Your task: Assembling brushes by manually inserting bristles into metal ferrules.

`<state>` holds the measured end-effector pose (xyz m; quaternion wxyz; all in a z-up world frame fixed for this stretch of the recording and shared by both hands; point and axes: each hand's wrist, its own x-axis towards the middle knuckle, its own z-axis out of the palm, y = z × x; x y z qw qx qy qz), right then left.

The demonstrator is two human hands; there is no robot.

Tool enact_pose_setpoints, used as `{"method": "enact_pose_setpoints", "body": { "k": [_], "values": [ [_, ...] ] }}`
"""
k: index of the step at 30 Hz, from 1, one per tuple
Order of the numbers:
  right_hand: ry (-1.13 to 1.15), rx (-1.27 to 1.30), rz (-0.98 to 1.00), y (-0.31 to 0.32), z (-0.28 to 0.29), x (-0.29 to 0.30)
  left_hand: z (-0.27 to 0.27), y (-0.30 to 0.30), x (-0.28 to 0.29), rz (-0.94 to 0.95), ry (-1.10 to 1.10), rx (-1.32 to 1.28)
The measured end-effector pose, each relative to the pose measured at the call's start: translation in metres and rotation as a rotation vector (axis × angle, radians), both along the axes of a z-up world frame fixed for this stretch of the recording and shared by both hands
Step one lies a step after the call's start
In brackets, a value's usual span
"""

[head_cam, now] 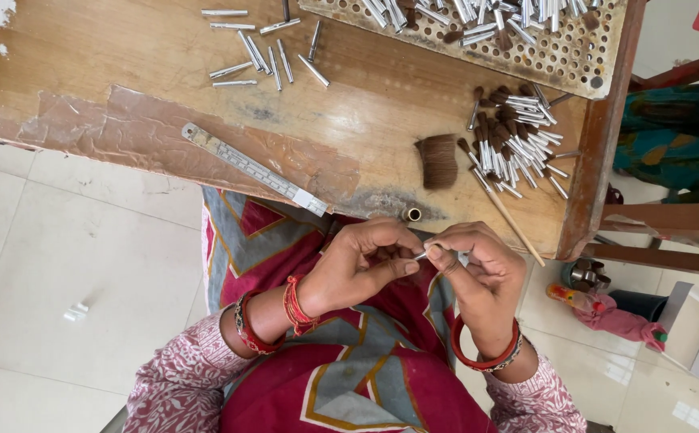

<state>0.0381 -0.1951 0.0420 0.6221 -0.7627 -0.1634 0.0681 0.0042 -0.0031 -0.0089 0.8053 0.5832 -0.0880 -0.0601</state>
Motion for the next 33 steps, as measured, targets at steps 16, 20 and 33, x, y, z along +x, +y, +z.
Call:
{"method": "enact_pose_setpoints", "body": {
  "k": [16,20,33],
  "values": [
    [0.031,-0.043,0.128,0.004,-0.017,-0.011,0.007,0.019,-0.023,0.364,-0.559,0.504],
    [0.344,0.123,0.205,0.007,-0.020,-0.016,0.008,0.039,-0.022,0.362,-1.131,0.814],
    [-0.407,-0.358,0.057,0.078,-0.009,-0.026,0.007,0.118,-0.039,0.577,-0.882,1.206]
  ]
}}
